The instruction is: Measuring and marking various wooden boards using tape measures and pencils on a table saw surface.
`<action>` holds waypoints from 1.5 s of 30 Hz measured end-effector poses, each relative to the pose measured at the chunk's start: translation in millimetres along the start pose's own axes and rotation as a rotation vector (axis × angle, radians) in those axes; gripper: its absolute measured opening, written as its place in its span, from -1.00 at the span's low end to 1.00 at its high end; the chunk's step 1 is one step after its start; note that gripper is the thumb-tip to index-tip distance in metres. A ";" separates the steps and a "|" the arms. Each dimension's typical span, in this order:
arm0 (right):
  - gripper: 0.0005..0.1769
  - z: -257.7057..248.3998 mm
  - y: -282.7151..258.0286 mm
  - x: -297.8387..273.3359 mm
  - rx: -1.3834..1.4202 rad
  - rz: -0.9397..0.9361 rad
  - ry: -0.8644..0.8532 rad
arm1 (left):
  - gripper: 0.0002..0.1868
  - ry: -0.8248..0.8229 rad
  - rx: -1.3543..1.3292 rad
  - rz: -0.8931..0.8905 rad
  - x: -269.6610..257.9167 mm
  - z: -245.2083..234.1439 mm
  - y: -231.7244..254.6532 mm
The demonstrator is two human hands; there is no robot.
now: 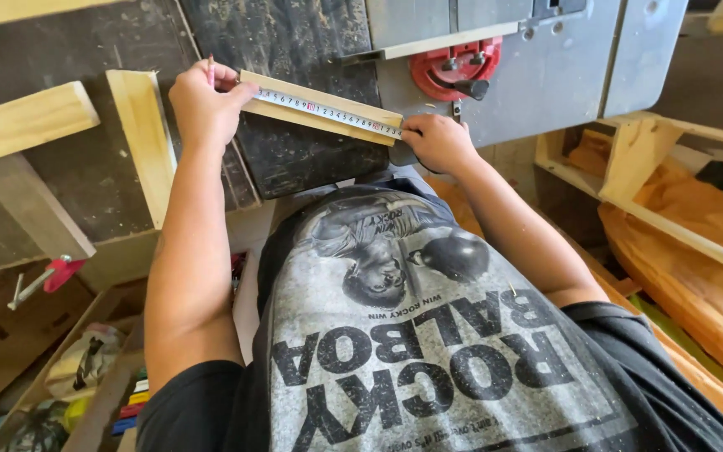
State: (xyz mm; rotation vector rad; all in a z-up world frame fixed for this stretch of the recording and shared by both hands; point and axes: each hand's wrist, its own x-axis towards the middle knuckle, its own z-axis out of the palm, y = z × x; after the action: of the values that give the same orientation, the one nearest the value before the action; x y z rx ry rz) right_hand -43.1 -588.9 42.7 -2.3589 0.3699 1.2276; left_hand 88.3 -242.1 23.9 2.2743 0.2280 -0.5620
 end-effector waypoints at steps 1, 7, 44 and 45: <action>-0.59 0.2 0.6 2.3 0.003 0.007 0.002 | -0.73 -0.007 -0.001 0.004 -1.4 -0.5 -0.3; -0.67 -2.0 6.7 11.0 -0.039 -0.001 -0.057 | -0.71 -0.010 0.052 0.046 -12.1 -2.8 4.8; -0.72 5.7 32.0 30.4 -0.034 -0.075 -0.027 | -0.95 -0.448 -0.101 0.554 -40.8 156.8 75.4; -0.73 6.4 32.1 30.9 -0.036 -0.078 -0.024 | -0.95 -0.449 -0.100 0.547 -41.5 156.4 75.4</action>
State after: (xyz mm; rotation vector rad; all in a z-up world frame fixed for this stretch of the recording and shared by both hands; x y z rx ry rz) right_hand -43.8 -614.2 5.5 -2.3635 0.2469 1.2350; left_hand 25.5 -406.9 -3.3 1.9315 -0.5572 -0.7203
